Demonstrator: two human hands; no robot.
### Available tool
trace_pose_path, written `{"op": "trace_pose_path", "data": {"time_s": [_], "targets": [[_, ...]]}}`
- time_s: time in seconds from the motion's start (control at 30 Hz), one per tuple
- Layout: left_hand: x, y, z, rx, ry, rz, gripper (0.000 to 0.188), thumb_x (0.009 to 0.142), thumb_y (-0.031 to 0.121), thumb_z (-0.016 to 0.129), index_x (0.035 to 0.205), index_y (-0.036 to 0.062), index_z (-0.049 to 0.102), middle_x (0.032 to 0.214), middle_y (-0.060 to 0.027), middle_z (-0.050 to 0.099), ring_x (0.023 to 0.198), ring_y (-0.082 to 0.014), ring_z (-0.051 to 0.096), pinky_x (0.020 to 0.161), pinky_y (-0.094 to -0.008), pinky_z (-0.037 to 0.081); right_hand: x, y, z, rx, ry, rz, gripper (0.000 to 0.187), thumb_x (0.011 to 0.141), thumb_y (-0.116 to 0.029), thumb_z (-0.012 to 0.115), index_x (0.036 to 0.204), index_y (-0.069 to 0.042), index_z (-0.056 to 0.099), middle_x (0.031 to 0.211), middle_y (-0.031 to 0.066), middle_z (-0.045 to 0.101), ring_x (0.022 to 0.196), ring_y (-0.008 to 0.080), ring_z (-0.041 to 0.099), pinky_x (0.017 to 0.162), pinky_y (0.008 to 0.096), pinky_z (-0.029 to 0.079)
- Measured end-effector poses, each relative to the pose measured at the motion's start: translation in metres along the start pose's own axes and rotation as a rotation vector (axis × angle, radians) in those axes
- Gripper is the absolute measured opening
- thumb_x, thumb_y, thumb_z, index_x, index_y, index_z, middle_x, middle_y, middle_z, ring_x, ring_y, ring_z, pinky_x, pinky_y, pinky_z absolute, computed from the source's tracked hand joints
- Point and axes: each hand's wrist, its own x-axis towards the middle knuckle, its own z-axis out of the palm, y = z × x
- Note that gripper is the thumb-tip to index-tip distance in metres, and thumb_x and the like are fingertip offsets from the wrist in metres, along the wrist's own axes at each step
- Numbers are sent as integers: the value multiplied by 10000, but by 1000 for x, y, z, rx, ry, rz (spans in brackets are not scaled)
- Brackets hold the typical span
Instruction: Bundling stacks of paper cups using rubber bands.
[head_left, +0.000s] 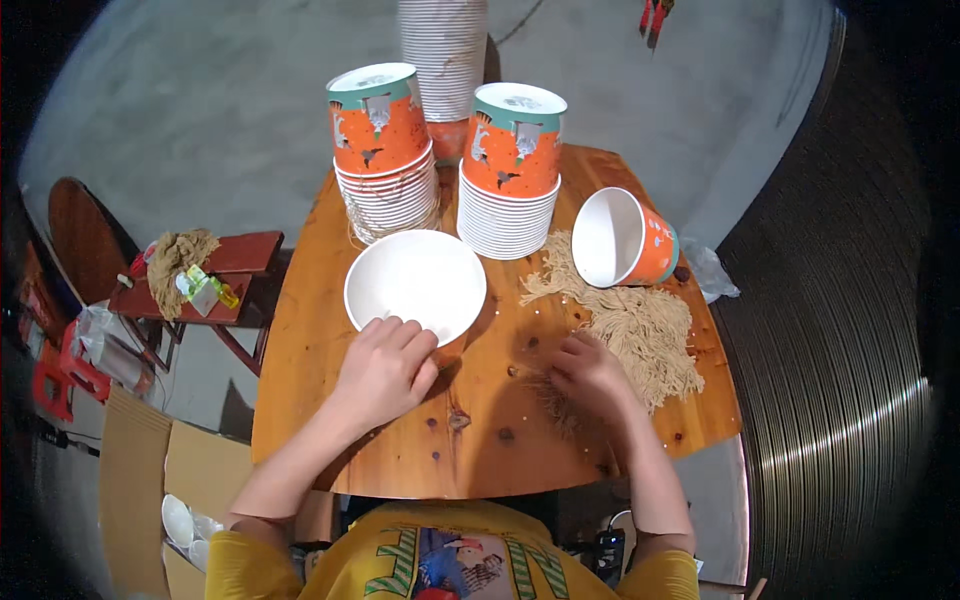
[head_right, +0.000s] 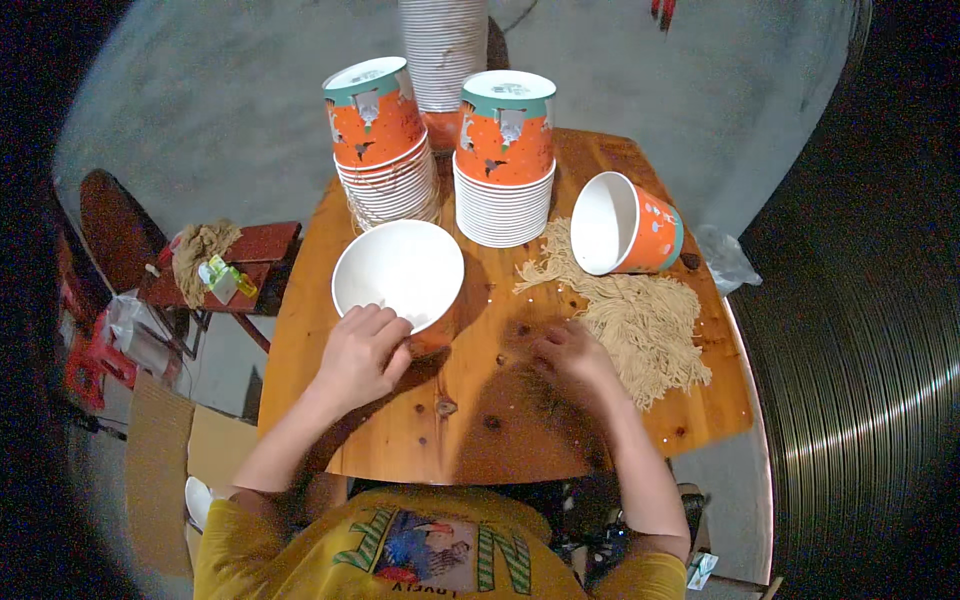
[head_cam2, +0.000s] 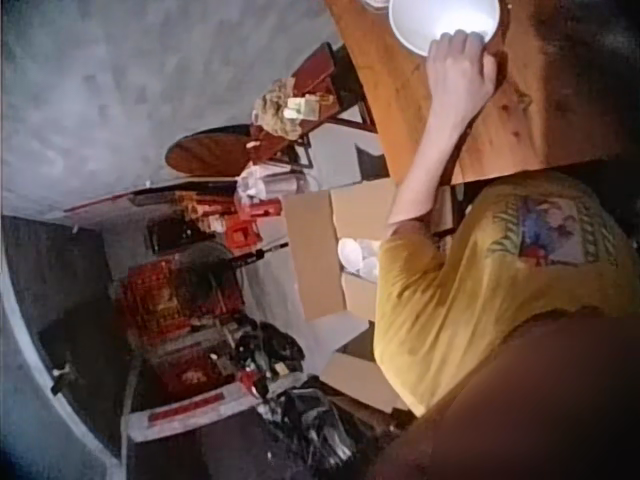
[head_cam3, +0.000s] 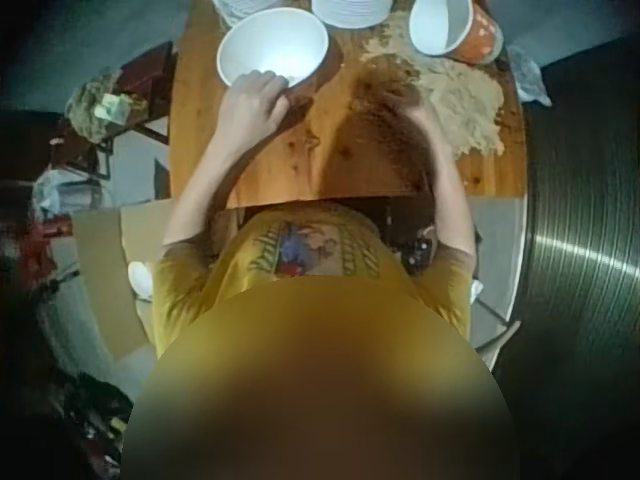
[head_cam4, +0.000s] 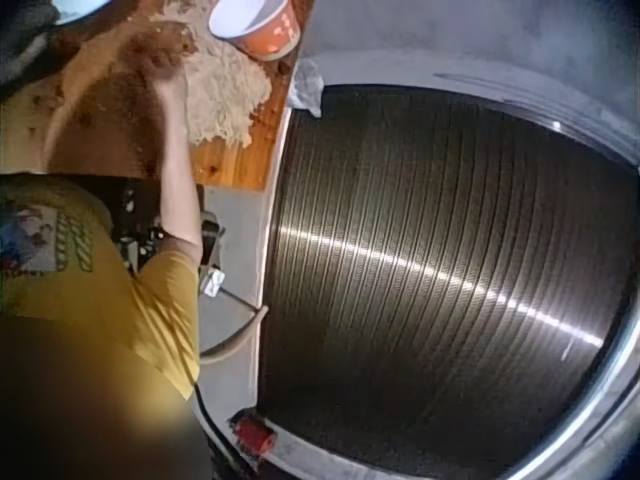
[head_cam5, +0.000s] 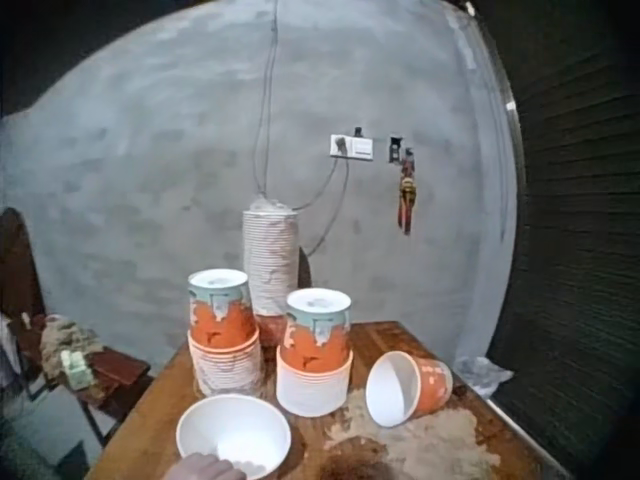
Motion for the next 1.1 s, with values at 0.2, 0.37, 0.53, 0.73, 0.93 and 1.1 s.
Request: {"op": "trace_pose_path", "data": {"time_s": [0.2, 0.37, 0.53, 0.73, 0.93, 1.1], "targets": [[-1, 15, -3, -63, 257, 28, 266, 755, 98, 651, 1012, 43, 605, 949, -120, 557, 873, -291, 555, 758, -393, 467, 26, -39, -3, 59, 82, 36, 148, 757, -109, 661, 875, -47, 596, 906, 118, 591, 887, 331, 556, 760, 411, 470], [-9, 51, 15, -323, 191, 8, 331, 858, 92, 586, 1175, 19, 527, 1127, -145, 544, 1027, -334, 543, 874, -402, 459, 42, -79, -15, 46, 175, -64, 161, 764, -99, 659, 889, -30, 584, 909, 124, 583, 895, 337, 551, 769, 412, 459], [-11, 52, 25, -589, 46, -206, 209, 911, 82, 525, 1106, 7, 517, 1038, -147, 584, 966, -329, 576, 824, -397, 475, 41, -87, -18, -68, 151, -77, 179, 759, -110, 669, 878, -14, 577, 891, 126, 580, 876, 327, 550, 757, 414, 457], [-22, 43, 24, -715, -36, -398, 130, 932, 121, 529, 1024, 29, 539, 855, -132, 601, 762, -284, 613, 674, -345, 491, 43, -92, -20, 89, 83, 46, 177, 843, -215, 622, 888, -48, 585, 904, 106, 601, 873, 302, 583, 776, 409, 468], [-26, 48, -2, -813, 0, -521, 170, 932, 120, 534, 1073, 25, 518, 848, -106, 590, 726, -226, 622, 634, -321, 494, 52, -110, -24, 668, 17, 305, 176, 872, -202, 601, 893, -27, 587, 853, 148, 596, 885, 314, 590, 790, 419, 464], [-35, 45, -3, -845, 88, -501, 179, 935, 135, 545, 1080, 34, 517, 884, -120, 592, 705, -242, 627, 626, -323, 494, 63, -131, -23, 793, -45, 340, 134, 869, -168, 590, 857, -34, 579, 762, 108, 574, 679, 230, 596, 631, 350, 483]]}}
